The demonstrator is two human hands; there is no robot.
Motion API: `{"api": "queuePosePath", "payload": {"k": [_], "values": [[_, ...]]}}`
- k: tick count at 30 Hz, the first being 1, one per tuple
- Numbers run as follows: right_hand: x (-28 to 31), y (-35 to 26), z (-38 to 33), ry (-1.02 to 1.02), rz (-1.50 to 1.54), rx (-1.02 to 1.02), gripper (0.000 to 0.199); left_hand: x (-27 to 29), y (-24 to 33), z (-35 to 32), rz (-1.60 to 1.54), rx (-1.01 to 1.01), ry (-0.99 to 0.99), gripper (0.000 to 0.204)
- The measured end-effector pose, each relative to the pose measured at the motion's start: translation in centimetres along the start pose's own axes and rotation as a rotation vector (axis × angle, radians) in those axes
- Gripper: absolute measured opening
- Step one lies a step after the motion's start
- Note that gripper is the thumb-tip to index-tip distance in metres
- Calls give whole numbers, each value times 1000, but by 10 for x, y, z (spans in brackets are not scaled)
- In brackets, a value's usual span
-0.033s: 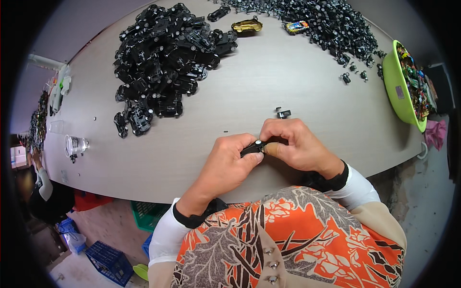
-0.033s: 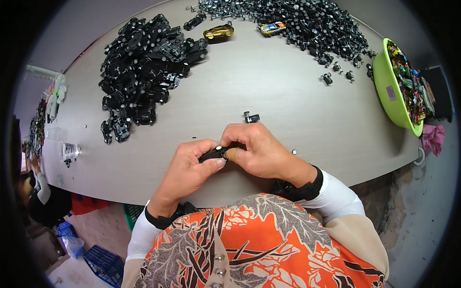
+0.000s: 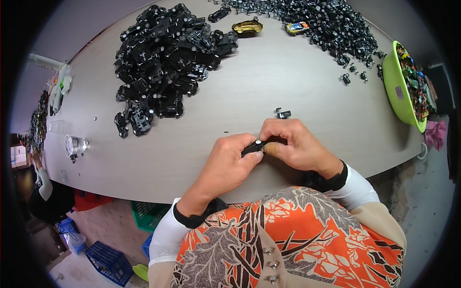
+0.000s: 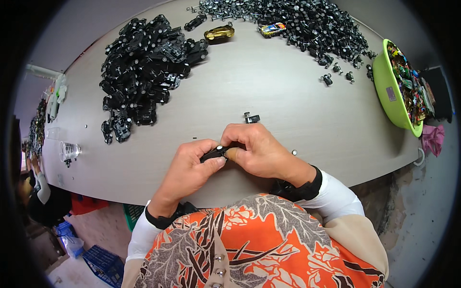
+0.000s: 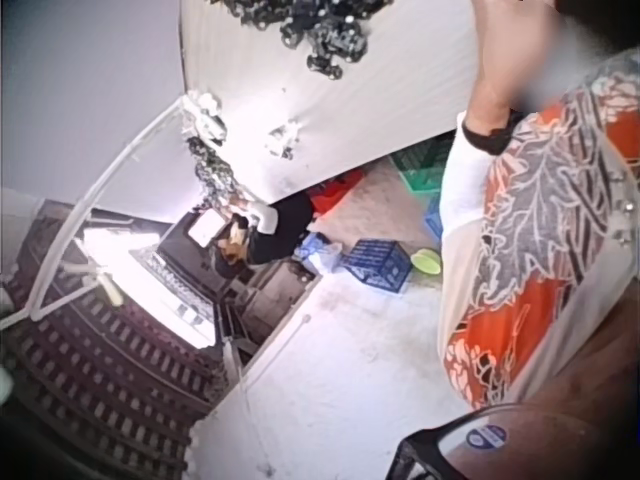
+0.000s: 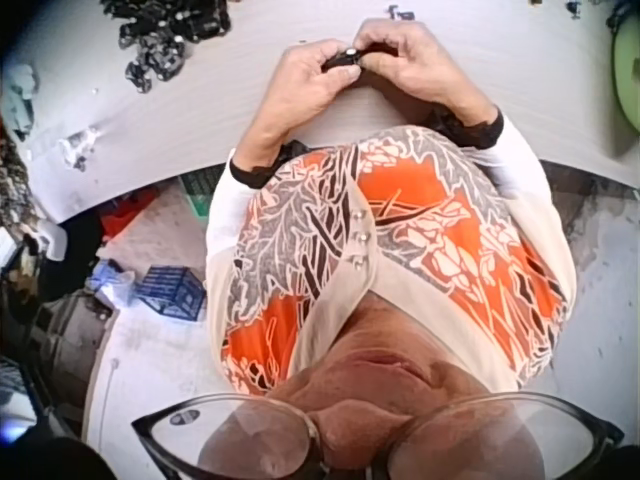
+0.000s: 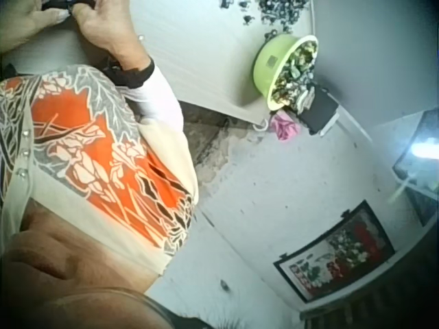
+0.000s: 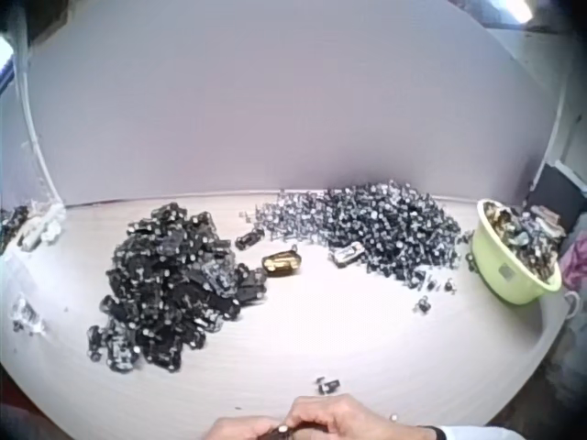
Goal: The person assembles small toy cars by hand at a table. They pick up black chassis and colorful car bodies, press them together, and place the completed units on the table. The process is repeated continuously with various car colors.
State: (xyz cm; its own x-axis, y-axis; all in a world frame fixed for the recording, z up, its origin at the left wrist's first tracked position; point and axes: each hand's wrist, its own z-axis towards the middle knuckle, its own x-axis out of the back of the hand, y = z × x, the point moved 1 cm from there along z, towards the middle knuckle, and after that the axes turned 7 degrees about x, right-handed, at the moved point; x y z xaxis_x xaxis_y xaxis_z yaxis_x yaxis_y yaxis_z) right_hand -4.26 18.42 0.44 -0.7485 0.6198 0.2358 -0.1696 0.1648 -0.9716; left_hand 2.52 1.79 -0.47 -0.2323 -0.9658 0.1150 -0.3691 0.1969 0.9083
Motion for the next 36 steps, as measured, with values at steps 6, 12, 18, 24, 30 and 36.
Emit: {"api": "queuePosePath", "payload": {"k": [6,12,18,24,30,36], "values": [[-4,6,1,44,328,-67,10,7,5,-5,-446,19,167,29],[1,-9,2,60,370,-196,8,18,-1,-4,-753,-5,176,23],[14,-13,3,70,410,-8,7,9,5,-9,-702,6,-20,17],[13,-20,3,-34,535,-59,6,8,10,-16,-460,14,-55,15],[10,-20,-1,-109,410,-31,7,4,9,-18,-368,-29,-90,14],[-6,-11,0,-35,-94,114,2,-2,0,-20,-203,55,31,13]]}}
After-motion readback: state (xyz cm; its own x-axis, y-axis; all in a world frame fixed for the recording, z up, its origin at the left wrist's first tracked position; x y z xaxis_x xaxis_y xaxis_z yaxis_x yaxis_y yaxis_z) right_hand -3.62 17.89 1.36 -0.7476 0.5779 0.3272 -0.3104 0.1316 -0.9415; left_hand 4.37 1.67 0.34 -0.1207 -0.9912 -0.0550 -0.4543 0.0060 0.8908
